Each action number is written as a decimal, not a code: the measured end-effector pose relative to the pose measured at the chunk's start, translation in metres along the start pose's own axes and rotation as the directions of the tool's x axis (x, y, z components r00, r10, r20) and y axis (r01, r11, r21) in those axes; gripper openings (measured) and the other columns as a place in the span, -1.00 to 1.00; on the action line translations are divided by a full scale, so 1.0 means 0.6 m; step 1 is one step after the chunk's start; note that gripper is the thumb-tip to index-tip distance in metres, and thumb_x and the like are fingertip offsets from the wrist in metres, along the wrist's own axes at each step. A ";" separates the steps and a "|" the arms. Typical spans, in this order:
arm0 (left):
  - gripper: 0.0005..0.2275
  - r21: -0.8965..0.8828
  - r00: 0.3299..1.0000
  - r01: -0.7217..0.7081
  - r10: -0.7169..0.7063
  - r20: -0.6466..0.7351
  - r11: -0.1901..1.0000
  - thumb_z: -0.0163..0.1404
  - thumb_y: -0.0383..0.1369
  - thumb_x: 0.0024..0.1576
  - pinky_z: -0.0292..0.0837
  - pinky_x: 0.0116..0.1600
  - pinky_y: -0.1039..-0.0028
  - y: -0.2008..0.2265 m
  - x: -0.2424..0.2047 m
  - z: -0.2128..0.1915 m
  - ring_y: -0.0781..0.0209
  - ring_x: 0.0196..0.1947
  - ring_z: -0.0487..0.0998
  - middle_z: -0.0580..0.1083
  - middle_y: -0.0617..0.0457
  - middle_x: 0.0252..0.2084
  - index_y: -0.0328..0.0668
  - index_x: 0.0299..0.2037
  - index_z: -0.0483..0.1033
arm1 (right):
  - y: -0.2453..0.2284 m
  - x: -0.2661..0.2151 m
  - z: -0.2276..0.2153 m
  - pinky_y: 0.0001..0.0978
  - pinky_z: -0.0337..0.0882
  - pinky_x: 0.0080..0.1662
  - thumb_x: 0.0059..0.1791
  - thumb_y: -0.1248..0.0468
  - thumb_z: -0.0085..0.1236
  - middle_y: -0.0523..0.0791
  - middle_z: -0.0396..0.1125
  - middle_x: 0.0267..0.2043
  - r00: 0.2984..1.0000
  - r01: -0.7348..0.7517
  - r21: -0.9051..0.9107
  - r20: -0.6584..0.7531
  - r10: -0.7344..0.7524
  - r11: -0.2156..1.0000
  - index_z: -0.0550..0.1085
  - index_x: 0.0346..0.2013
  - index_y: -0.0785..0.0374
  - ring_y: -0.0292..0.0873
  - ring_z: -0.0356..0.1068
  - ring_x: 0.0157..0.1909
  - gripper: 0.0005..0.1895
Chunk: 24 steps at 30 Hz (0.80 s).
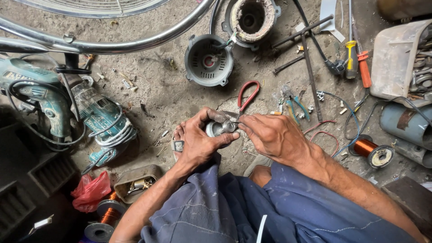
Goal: The person disassembles a small electric motor, removes the rotor, and uses pliers to strip and insert a wire into the rotor shaft. They then use scissors to cut the wire and continue adjusting the rotor assembly.
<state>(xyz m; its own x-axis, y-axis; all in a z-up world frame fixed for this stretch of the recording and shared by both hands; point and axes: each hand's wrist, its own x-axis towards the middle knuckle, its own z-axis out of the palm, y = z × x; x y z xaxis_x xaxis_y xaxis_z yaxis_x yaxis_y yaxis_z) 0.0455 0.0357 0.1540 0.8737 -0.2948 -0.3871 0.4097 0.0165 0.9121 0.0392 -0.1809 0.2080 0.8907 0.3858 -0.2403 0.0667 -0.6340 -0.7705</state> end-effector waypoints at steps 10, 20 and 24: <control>-0.63 0.024 1.000 -0.006 0.006 0.012 1.000 0.47 -0.50 -0.25 0.53 -0.07 0.38 -0.013 -0.001 0.000 0.11 -0.22 0.60 0.57 -0.20 -0.31 -0.40 -0.32 0.52 | -0.007 0.001 -0.005 -0.31 0.52 -0.45 0.11 0.29 0.00 -0.07 0.41 -0.52 0.998 0.061 -0.170 -0.013 -0.064 0.984 0.53 -0.14 0.23 -0.10 0.47 -0.55 -0.85; -0.70 0.162 0.986 -0.159 0.150 0.066 0.974 0.43 -0.53 -0.23 0.49 -0.29 0.41 -0.032 0.000 0.005 0.08 -0.39 0.59 0.55 -0.15 -0.40 -0.32 -0.39 0.54 | 0.028 -0.004 0.017 -0.37 0.41 -0.51 0.09 0.36 -0.15 -0.16 0.23 -0.70 0.983 0.041 -0.129 0.184 -0.017 0.991 0.50 -0.27 0.23 -0.18 0.29 -0.67 -0.79; -0.72 0.202 0.980 -0.196 0.183 0.081 0.960 0.42 -0.53 -0.22 0.50 -0.31 0.44 -0.024 0.004 0.007 0.08 -0.40 0.62 0.56 -0.09 -0.40 -0.27 -0.41 0.54 | 0.048 -0.020 0.027 -0.36 0.37 -0.39 -0.03 0.54 0.22 -0.07 0.15 -0.20 0.886 0.395 -0.281 -0.136 -0.444 0.875 0.07 0.16 0.25 -0.22 0.26 -0.43 -0.39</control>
<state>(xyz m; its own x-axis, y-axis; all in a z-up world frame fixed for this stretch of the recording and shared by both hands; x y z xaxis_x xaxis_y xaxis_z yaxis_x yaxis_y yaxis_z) 0.0405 0.0310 0.1405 0.9098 -0.3628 -0.2016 0.1692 -0.1193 0.9783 0.0234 -0.1930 0.1792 0.8204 0.5322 0.2090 0.5366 -0.5905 -0.6028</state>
